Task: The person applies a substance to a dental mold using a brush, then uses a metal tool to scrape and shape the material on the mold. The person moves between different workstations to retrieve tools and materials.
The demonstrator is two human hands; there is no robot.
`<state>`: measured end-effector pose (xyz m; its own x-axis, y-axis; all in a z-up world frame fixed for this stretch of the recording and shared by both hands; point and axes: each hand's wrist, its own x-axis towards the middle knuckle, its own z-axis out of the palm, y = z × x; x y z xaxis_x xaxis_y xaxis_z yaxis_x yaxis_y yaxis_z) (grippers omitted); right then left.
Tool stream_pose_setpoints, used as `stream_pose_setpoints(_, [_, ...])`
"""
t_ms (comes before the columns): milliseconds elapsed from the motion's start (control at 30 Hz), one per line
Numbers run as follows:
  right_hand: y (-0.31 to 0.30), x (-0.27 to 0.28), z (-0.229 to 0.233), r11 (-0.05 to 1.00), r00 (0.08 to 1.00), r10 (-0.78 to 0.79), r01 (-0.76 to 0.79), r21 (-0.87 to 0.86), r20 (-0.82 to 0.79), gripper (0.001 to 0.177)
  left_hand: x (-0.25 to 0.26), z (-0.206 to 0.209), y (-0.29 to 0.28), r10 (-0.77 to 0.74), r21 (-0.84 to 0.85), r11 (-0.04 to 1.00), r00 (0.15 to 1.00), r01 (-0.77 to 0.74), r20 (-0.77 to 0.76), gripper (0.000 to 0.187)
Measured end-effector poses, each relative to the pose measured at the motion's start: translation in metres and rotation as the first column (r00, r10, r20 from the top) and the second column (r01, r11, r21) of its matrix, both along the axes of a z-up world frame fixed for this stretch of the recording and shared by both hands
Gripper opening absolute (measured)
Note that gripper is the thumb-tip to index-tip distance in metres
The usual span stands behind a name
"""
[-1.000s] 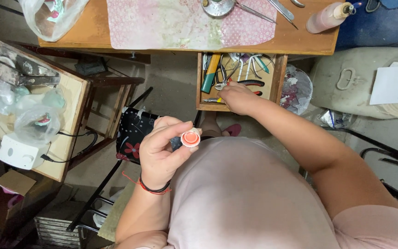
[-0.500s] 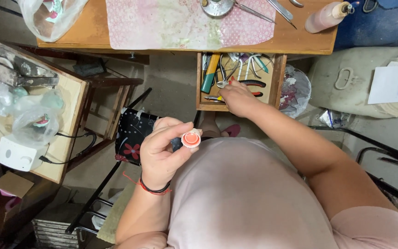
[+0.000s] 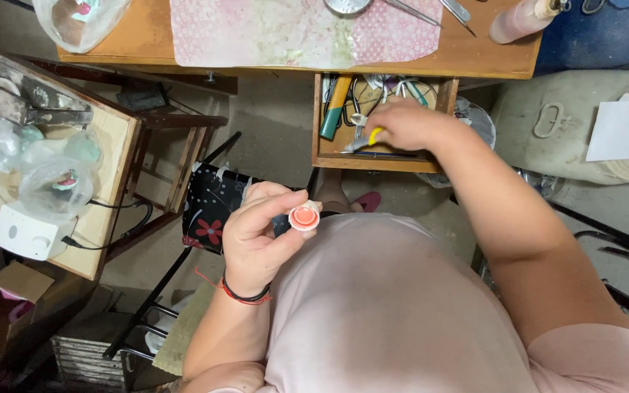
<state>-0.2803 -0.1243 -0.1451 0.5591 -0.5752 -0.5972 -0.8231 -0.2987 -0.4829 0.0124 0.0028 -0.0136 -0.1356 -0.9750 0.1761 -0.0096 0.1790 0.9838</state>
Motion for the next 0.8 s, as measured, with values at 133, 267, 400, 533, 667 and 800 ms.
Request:
stream_pose_setpoints(133, [0.009, -0.023, -0.073, 0.909, 0.996, -0.081, 0.057, -0.414, -0.041, 0.013, -0.002, 0.0, 0.0, -0.006, -0.008, 1.0, 1.0, 0.006, 0.004, 0.042])
stream_pose_setpoints(267, [0.067, 0.007, -0.118, 0.638, 0.987, -0.021, 0.134, -0.758, 0.157, 0.014, -0.003, 0.002, -0.002, -0.024, -0.015, 1.0, 1.0, 0.024, -0.002, 0.042])
stream_pose_setpoints(400, [0.085, 0.037, -0.097, 0.921, 0.964, -0.233, 0.262, -0.289, 0.132, 0.036, 0.001, 0.0, -0.004, -0.026, -0.014, 1.0, 1.0, 0.026, 0.0, 0.042])
stream_pose_setpoints(533, [0.101, 0.064, -0.092, 0.914, 0.965, -0.261, 0.252, -0.317, 0.014, 0.06, 0.001, 0.0, -0.002, -0.033, -0.018, 0.999, 0.999, 0.033, 0.01, 0.042])
stream_pose_setpoints(667, [0.098, 0.072, -0.1, 0.938, 0.97, -0.215, 0.172, -0.3, -0.116, 0.065, 0.001, 0.0, -0.001, -0.029, -0.005, 1.0, 1.0, 0.029, 0.003, 0.042])
stream_pose_setpoints(800, [0.069, 0.071, -0.063, 0.974, 0.958, -0.226, 0.217, -0.069, -0.174, 0.076, 0.003, 0.001, 0.0, -0.033, -0.014, 0.999, 0.999, 0.033, 0.002, 0.042])
